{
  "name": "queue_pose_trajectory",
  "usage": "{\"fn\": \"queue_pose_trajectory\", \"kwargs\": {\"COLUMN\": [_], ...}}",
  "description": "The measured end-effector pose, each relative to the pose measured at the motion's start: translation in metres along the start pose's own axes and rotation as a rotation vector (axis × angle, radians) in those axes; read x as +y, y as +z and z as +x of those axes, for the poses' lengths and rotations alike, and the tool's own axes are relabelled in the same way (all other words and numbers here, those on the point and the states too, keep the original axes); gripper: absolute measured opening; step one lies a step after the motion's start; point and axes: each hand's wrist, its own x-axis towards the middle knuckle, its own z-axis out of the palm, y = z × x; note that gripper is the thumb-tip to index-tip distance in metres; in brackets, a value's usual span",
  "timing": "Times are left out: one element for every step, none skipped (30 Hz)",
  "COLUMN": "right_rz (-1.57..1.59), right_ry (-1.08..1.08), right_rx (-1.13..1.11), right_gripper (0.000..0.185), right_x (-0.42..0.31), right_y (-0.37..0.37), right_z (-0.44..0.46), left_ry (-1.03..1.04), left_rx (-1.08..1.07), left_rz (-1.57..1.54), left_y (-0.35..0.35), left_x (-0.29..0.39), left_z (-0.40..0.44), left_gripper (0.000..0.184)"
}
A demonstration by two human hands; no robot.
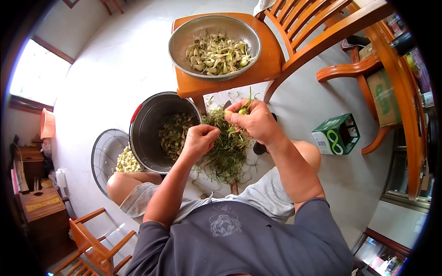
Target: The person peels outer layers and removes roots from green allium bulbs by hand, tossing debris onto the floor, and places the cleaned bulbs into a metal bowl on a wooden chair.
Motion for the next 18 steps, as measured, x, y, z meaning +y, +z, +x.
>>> {"fn": "queue_pose_trajectory", "kwargs": {"right_rz": [0.101,0.202,0.277,0.276,0.295,0.314,0.264,0.214,0.164,0.131,0.097,0.064,0.072,0.077,0.126,0.175,0.279,0.38], "right_ry": [-0.004,-0.009,-0.093,-0.146,-0.115,-0.086,-0.118,-0.149,-0.179,-0.19,-0.197,-0.2,-0.242,-0.249,-0.241,-0.23,-0.182,-0.131], "right_rx": [-0.009,-0.019,-0.039,-0.081,0.009,0.1,0.166,0.229,0.29,0.319,0.347,0.376,0.396,0.368,0.322,0.277,0.215,0.157], "right_gripper": [0.005,0.005,0.005,0.009,0.017,0.026,0.03,0.034,0.038,0.04,0.042,0.044,0.047,0.044,0.039,0.034,0.03,0.026], "right_x": [-0.002,-0.005,-0.007,-0.017,-0.029,-0.043,-0.047,-0.045,-0.046,-0.046,-0.046,-0.045,-0.046,-0.047,-0.049,-0.048,-0.044,-0.037], "right_y": [0.001,0.001,0.001,-0.002,-0.002,0.0,-0.005,-0.009,-0.009,-0.01,-0.013,-0.016,-0.019,-0.023,-0.026,-0.029,-0.033,-0.039], "right_z": [0.005,0.012,0.025,0.041,0.055,0.066,0.079,0.092,0.098,0.1,0.097,0.094,0.093,0.09,0.087,0.083,0.079,0.074], "left_ry": [-0.002,-0.029,-0.045,-0.063,-0.069,-0.075,-0.079,-0.089,-0.099,-0.11,-0.105,-0.105,-0.107,-0.104,-0.102,-0.102,-0.105,-0.11], "left_rx": [-0.031,-0.06,-0.076,-0.092,-0.089,-0.087,-0.085,-0.082,-0.076,-0.066,-0.065,-0.059,-0.055,-0.053,-0.053,-0.054,-0.057,-0.063], "left_rz": [-0.028,-0.044,-0.067,-0.087,-0.095,-0.102,-0.109,-0.076,-0.042,-0.009,-0.032,-0.054,-0.075,-0.097,-0.11,-0.124,-0.138,-0.155], "left_y": [0.002,0.003,0.003,0.003,0.001,0.001,0.0,-0.003,-0.008,-0.013,-0.018,-0.021,-0.024,-0.026,-0.027,-0.027,-0.025,-0.022], "left_x": [0.002,0.003,-0.002,-0.006,-0.008,-0.008,-0.008,-0.006,-0.003,-0.001,0.0,-0.002,-0.004,-0.005,-0.004,-0.003,-0.003,-0.005], "left_z": [-0.003,-0.007,-0.006,-0.006,-0.007,-0.007,-0.008,-0.01,-0.014,-0.017,-0.019,-0.021,-0.022,-0.021,-0.021,-0.021,-0.022,-0.022], "left_gripper": [0.018,0.018,0.018,0.018,0.018,0.017,0.017,0.017,0.018,0.018,0.018,0.018,0.018,0.018,0.017,0.017,0.016,0.016]}}
